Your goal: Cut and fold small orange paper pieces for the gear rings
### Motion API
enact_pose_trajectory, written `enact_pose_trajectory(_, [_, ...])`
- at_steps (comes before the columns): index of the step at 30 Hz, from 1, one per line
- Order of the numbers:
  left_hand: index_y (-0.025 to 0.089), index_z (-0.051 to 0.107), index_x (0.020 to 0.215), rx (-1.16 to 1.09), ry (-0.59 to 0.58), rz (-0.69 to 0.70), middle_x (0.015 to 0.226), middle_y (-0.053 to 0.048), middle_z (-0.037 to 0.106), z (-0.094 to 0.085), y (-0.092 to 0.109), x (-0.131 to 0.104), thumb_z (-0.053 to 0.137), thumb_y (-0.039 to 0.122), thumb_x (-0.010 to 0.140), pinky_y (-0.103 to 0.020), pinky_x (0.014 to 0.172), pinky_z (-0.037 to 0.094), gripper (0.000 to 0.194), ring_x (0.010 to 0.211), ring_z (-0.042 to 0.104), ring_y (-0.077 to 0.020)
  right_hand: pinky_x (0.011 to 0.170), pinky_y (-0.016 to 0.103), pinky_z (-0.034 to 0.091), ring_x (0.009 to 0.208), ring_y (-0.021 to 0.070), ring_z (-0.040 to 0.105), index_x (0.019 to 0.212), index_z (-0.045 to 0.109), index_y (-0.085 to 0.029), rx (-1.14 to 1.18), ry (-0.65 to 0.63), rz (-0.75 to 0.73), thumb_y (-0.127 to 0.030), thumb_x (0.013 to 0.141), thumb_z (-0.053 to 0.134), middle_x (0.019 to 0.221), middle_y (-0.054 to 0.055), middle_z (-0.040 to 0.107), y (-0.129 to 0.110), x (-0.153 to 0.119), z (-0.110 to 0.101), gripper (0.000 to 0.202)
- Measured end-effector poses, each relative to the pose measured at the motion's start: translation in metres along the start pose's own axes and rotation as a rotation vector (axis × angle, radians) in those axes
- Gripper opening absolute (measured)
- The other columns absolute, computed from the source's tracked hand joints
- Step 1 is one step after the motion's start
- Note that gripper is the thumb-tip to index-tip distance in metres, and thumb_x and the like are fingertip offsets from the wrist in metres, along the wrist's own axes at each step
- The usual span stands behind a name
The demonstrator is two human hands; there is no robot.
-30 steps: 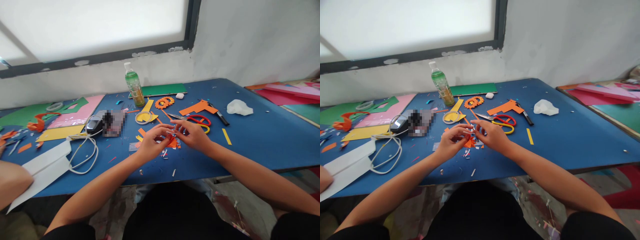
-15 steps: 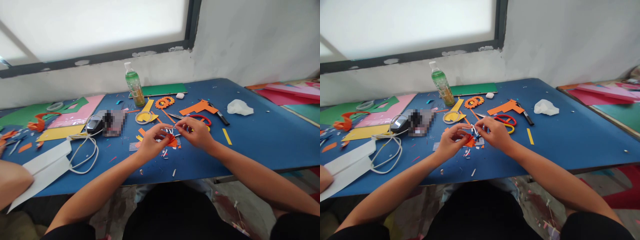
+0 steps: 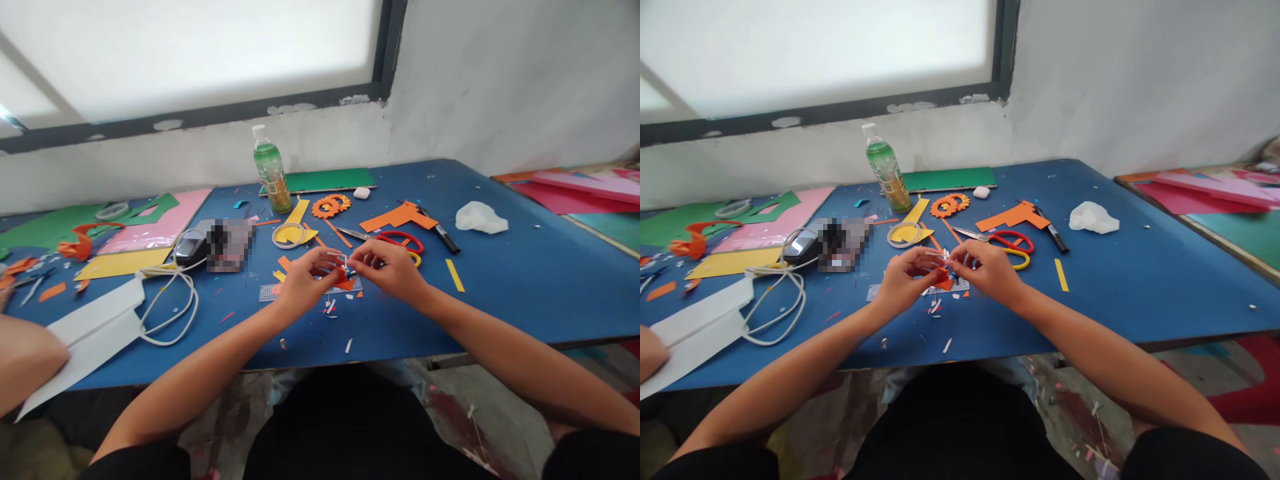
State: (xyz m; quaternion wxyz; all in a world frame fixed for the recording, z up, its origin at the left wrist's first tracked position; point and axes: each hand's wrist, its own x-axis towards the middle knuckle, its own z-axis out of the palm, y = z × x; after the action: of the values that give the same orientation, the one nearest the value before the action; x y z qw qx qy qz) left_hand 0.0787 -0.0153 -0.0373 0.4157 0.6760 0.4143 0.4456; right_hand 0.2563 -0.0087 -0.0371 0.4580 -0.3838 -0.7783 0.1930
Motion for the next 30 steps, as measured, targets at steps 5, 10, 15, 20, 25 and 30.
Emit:
enact_pose_trajectory(5, [0.016, 0.059, 0.096, -0.034, 0.035, -0.014, 0.087, -0.005, 0.067, -0.0007, -0.003, 0.0008, 0.067, 0.026, 0.072, -0.027, 0.067, 0.056, 0.027, 0.077, 0.065, -0.0143, 0.049, 0.02, 0.041, 0.051, 0.0078, 0.051, 0.075, 0.063, -0.015, 0.009, -0.066, -0.028, -0.031, 0.08, 0.06, 0.063, 0.0, 0.061, -0.0009, -0.0004, 0.0002, 0.017])
enact_pose_trajectory(10, [0.016, 0.058, 0.097, -0.049, 0.043, -0.04, 0.089, -0.005, 0.066, -0.0019, -0.0041, 0.0008, 0.069, 0.025, 0.07, -0.027, 0.07, 0.056, 0.031, 0.086, 0.064, -0.016, 0.048, 0.019, 0.04, 0.05, 0.0075, 0.05, 0.076, 0.064, -0.014, -0.006, -0.111, -0.07, -0.031, 0.081, 0.06, 0.061, 0.0, 0.062, -0.0021, -0.001, -0.0002, 0.018])
enact_pose_trajectory(15, [0.015, 0.057, 0.096, -0.096, 0.021, -0.052, 0.09, -0.006, 0.066, -0.0017, -0.0023, 0.0012, 0.072, 0.027, 0.068, -0.028, 0.072, 0.055, 0.034, 0.087, 0.064, -0.0165, 0.05, 0.02, 0.041, 0.051, 0.0083, 0.051, 0.081, 0.067, -0.015, -0.078, -0.087, -0.139, -0.03, 0.081, 0.059, 0.065, 0.002, 0.065, 0.0002, -0.0019, 0.0002, 0.017])
enact_pose_trajectory(20, [0.015, 0.057, 0.094, -0.115, 0.008, -0.05, 0.088, -0.005, 0.066, -0.0003, 0.0, 0.0014, 0.072, 0.028, 0.069, -0.028, 0.072, 0.054, 0.032, 0.086, 0.064, -0.0166, 0.051, 0.02, 0.041, 0.052, 0.0087, 0.053, 0.084, 0.069, -0.015, -0.138, -0.045, -0.175, -0.028, 0.082, 0.058, 0.068, 0.003, 0.067, 0.0025, -0.0034, 0.0008, 0.017])
enact_pose_trajectory(25, [0.016, 0.057, 0.094, -0.097, 0.023, -0.06, 0.087, -0.004, 0.065, -0.0003, 0.001, 0.0014, 0.071, 0.028, 0.069, -0.026, 0.068, 0.055, 0.031, 0.085, 0.063, -0.016, 0.052, 0.021, 0.042, 0.053, 0.0095, 0.055, 0.085, 0.07, -0.015, -0.162, -0.023, -0.149, -0.029, 0.083, 0.057, 0.07, 0.004, 0.068, 0.0033, -0.0042, 0.0006, 0.019])
enact_pose_trajectory(30, [0.016, 0.058, 0.096, -0.06, 0.028, -0.051, 0.089, -0.004, 0.063, -0.0009, 0.0018, 0.0009, 0.069, 0.026, 0.07, -0.024, 0.065, 0.055, 0.031, 0.085, 0.062, -0.0153, 0.052, 0.021, 0.042, 0.053, 0.0094, 0.054, 0.087, 0.07, -0.016, -0.178, -0.027, -0.144, -0.027, 0.083, 0.055, 0.07, 0.003, 0.068, 0.0033, -0.005, 0.0014, 0.019])
